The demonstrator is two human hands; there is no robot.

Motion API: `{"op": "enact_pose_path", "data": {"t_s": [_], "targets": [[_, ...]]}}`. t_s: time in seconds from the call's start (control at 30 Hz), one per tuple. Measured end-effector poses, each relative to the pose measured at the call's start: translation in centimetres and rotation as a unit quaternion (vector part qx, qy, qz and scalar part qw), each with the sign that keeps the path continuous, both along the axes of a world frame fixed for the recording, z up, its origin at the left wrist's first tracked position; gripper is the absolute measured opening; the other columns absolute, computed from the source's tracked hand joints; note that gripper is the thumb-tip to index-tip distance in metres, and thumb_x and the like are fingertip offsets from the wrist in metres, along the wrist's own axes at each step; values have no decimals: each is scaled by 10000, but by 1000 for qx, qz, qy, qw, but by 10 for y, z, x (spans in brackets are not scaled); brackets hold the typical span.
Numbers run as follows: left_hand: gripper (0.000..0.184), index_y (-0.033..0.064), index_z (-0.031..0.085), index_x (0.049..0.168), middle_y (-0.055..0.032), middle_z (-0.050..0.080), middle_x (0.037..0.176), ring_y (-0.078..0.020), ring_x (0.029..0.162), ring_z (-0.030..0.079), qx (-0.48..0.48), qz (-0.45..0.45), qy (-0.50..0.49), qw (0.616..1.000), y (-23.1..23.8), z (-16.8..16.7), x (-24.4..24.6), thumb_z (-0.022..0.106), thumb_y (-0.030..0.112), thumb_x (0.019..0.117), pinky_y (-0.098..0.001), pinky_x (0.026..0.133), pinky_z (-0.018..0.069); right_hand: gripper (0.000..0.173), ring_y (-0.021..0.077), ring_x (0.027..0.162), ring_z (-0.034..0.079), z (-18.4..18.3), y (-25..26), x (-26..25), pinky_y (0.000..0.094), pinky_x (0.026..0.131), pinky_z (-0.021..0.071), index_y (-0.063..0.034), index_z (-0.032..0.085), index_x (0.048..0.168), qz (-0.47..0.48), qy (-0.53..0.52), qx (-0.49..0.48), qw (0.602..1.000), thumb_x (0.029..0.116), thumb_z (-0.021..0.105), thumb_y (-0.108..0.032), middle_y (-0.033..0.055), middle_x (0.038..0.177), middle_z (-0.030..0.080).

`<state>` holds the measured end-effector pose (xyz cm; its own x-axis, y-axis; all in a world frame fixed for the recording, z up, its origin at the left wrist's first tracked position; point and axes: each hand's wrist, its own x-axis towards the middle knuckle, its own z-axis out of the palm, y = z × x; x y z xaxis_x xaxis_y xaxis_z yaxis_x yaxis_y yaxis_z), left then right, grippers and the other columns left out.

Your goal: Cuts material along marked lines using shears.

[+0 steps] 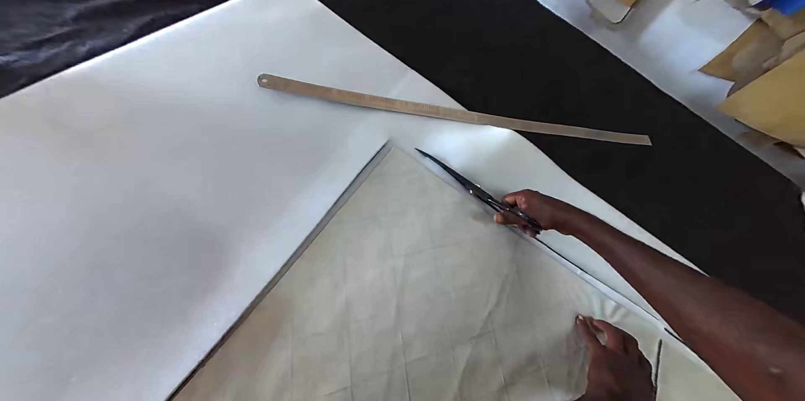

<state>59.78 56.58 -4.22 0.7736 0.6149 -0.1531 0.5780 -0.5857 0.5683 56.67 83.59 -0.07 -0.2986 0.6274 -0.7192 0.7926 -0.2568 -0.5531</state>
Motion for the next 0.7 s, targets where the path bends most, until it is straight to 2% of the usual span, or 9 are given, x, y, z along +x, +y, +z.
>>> {"op": "enact_pose_path", "data": {"t_s": [0.1,0.2,0.27,0.33,0.4,0.5,0.57,0.63,0.7], "targets": [[887,32,553,1403,-212,498,1481,-492,1396,394,-13,-5,-9,1000,4,0,-2,808,568,744,-824,1053,243,398,143,508,528,6,4,-8,301,498,486,-40,590,966,11,-16,5,1000,977,682,-427,52,656,537],[945,4,497,1448,-237,445,1523,-506,1414,363,-25,-27,14,999,6,2,-2,780,594,765,-823,1056,241,431,139,529,532,12,15,-26,297,517,488,-52,583,970,18,-21,6,1000,990,641,-478,42,672,535],[967,3,492,1450,-241,431,1528,-506,1415,358,-23,-41,19,999,5,2,-4,780,614,759,-820,1053,250,449,147,505,522,6,18,-35,306,498,484,-42,590,949,14,-32,25,999,963,680,-482,51,651,537],[910,37,538,1416,-222,474,1495,-494,1404,377,-27,-46,-17,998,7,-3,-9,806,586,741,-813,1055,260,445,157,481,502,-1,18,-36,326,484,467,-23,608,920,15,-37,50,998,940,723,-453,66,627,532],[823,106,520,1448,-198,466,1515,-473,1442,346,-83,-71,-84,990,18,-6,-25,775,565,814,-773,1122,231,429,148,471,501,-2,18,-38,310,473,468,-28,600,918,18,-34,52,998,948,718,-439,60,620,530],[608,163,555,1458,-143,534,1490,-374,1433,425,-101,-54,-194,974,46,-1,-97,670,481,953,-593,1191,312,450,148,527,522,5,21,-42,309,516,483,-33,606,984,28,-32,43,998,965,678,-477,59,684,550],[481,147,611,1413,-101,607,1420,-286,1384,504,-77,25,-229,970,69,6,-174,625,395,1001,-488,1176,377,457,141,506,514,0,23,-43,303,495,471,-41,614,960,30,-24,55,998,943,703,-488,55,664,551],[369,162,666,1335,-28,654,1346,-197,1321,561,-2,139,-224,965,97,6,-260,601,338,1017,-435,1130,442,461,153,472,488,-11,24,-41,327,466,443,-30,617,895,31,-21,83,996,904,762,-467,62,624,533],[335,158,681,1299,-18,661,1329,-194,1295,578,87,246,-183,948,129,7,-348,604,324,1019,-447,1111,462,469,172,468,494,-17,25,-41,355,468,452,-21,613,866,38,-30,103,993,888,782,-457,76,613,532]]}}
